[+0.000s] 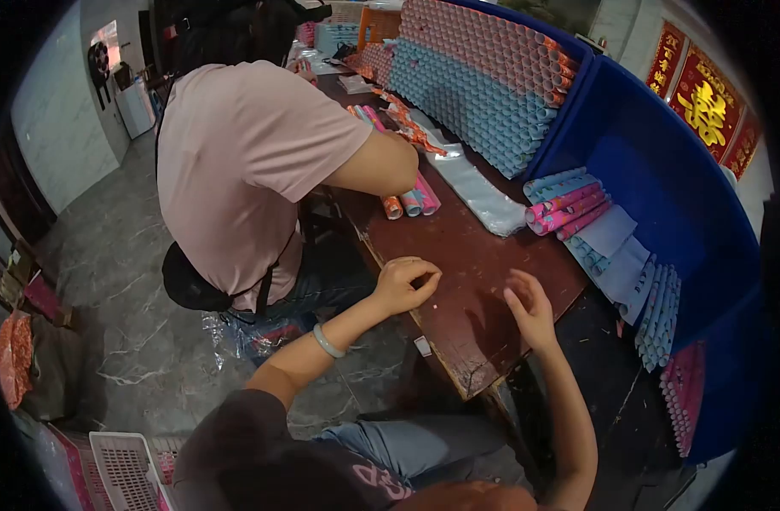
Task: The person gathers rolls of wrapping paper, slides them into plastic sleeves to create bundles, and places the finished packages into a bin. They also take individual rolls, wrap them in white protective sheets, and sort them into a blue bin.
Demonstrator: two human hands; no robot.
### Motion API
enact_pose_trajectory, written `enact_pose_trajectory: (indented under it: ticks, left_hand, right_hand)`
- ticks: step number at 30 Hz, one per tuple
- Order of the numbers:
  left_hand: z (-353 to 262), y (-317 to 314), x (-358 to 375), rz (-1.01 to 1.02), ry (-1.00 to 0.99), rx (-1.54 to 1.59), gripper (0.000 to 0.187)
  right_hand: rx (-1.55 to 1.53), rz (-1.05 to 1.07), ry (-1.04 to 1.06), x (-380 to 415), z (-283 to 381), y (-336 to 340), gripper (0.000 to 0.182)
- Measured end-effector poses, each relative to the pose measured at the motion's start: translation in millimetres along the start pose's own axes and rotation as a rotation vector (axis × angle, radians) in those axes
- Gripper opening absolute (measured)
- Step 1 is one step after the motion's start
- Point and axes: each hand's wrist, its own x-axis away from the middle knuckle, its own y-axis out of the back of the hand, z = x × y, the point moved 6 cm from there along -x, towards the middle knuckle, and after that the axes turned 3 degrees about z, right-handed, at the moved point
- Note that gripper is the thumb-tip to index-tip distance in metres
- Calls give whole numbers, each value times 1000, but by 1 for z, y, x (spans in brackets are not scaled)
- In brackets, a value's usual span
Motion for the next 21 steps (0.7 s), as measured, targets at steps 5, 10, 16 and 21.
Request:
enact_pose_trajectory:
  ticks: [5,10,16,21]
  left_hand:
    - [-2,1,-3,31,-5,-47,5]
    - [-2,-3,-4,68,-38,-56,8]
    - [1,-3,-3,89,-18,-137,11]
    - [-3,-1,-6,82,-32,-122,10]
  right_hand:
    - [209,-8,171,-120,22,-60,70]
    - [489,201,-107,-209,42,-115,91]
    - [902,110,-118,-246,16,-163,82]
    - [903,-55,-139,-247,-4,-175,59]
